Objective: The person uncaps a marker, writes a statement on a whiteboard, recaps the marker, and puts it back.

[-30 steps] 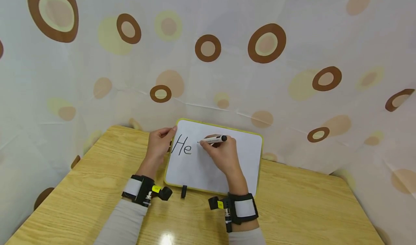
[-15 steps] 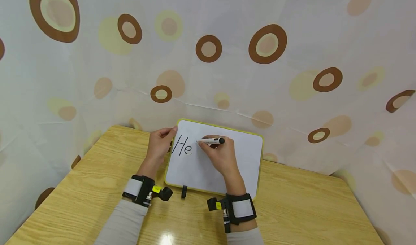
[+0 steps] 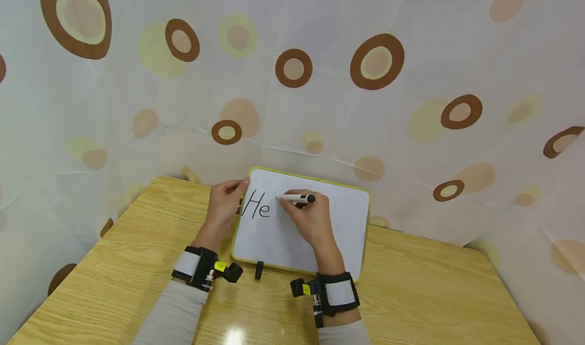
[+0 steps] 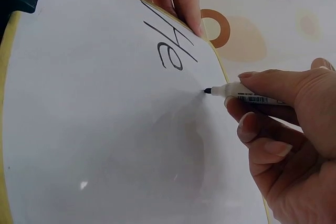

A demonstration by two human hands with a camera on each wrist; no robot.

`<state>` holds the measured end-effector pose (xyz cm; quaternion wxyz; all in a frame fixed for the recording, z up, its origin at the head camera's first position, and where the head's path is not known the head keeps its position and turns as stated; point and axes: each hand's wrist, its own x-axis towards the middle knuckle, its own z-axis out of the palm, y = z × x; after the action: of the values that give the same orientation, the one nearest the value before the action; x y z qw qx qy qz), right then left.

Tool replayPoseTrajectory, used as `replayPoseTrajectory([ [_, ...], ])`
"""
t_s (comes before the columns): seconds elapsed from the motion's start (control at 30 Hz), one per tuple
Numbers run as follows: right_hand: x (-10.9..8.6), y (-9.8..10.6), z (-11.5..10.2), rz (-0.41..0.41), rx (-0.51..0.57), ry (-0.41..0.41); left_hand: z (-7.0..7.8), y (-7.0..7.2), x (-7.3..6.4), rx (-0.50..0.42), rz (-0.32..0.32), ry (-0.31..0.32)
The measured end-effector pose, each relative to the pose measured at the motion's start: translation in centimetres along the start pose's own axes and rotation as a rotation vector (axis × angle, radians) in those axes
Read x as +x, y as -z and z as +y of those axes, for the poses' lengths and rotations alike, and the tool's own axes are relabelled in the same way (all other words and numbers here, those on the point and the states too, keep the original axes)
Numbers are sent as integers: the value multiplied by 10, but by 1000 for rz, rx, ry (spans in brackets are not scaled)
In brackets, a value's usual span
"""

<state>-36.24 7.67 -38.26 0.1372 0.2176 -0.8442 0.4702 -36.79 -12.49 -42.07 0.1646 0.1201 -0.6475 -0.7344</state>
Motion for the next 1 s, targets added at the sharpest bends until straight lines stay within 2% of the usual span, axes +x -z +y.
replayPoseTrajectory([
  [0.2,0,0,1,-24,-16,-22,-1,0,0,3,-4,-7],
  [0.7,-1,4,-2,-172,-48,-69,-2,0,0,23,13,-16],
  [1.0,-2,6,-4,-232,-77,-90,-1,0,0,25,12,-19],
])
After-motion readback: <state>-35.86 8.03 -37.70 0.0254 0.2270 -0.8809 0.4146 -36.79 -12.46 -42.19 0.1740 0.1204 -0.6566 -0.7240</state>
